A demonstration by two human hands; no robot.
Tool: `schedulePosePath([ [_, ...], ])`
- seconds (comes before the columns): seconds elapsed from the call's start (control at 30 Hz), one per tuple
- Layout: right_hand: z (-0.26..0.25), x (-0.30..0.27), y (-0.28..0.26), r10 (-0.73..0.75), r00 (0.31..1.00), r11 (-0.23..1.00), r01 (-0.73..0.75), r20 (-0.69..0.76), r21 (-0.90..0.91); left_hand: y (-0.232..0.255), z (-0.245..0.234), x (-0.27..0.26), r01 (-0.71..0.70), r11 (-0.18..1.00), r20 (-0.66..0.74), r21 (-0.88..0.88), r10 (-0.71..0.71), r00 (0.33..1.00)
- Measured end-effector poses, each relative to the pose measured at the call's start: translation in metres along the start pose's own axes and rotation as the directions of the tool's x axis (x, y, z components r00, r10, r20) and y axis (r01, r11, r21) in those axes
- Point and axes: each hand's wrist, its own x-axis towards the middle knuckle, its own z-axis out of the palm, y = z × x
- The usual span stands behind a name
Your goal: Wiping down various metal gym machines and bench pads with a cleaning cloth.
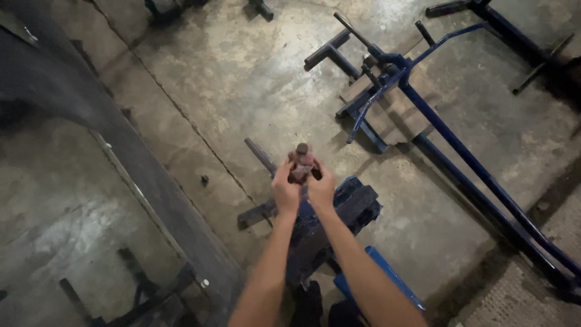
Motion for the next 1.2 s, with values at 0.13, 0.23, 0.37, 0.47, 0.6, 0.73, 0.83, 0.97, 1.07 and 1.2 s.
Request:
schedulePosePath([
  [0.13,0.002,0.003,-0.008,0.142,0.99,0.982,-0.139,0.016,-0.13,-0.011,-0.001,-0.002,0.38,0.925,0.164,-0.009,-0.373,0.913],
  [0.23,-0.003,-0.004,-0.039,0.141,0.989,0.985,-0.145,-0.047,-0.096,0.016,-0.006,0.002,0.078,0.997,0.076,0.01,-0.078,0.994],
  [0.37,0.003,-0.003,-0.029,-0.075,0.997,0.96,0.078,-0.02,0.269,0.047,-0.011,0.009,-0.085,0.995,-0.063,-0.054,0.082,0.995],
  [0.47,0.008,0.004,0.01,-0.013,0.998,0.99,0.004,0.064,0.144,0.004,0.006,0.002,0.016,0.999,-0.025,-0.033,-0.017,1.0],
  [0.6,0.006,0.009,0.021,0.135,0.973,0.987,-0.148,0.186,0.059,-0.031,0.012,0.001,0.468,0.86,0.235,0.205,-0.507,0.829],
  [0.73,0.007,-0.001,-0.02,0.158,0.986,0.983,-0.153,0.044,-0.097,-0.011,0.004,-0.002,0.249,0.957,0.181,0.149,-0.274,0.945],
  [0.83,0.009,-0.005,-0.043,-0.31,0.95,0.935,0.299,-0.028,-0.189,0.009,0.0,0.009,-0.086,0.996,0.044,0.026,0.085,0.995],
  [0.97,0.012,0.008,0.021,0.01,0.999,0.998,-0.007,0.048,-0.066,-0.071,0.028,-0.01,0.043,0.996,0.085,0.081,-0.05,0.995],
  [1.07,0.007,0.01,0.004,0.125,0.986,0.992,-0.123,0.112,-0.019,-0.05,0.011,-0.003,0.144,0.982,0.158,0.12,-0.162,0.974],
  [1.2,-0.001,0.005,-0.013,-0.165,0.985,0.97,0.171,0.043,-0.173,0.012,-0.006,0.006,-0.09,0.994,0.075,-0.065,0.095,0.993],
])
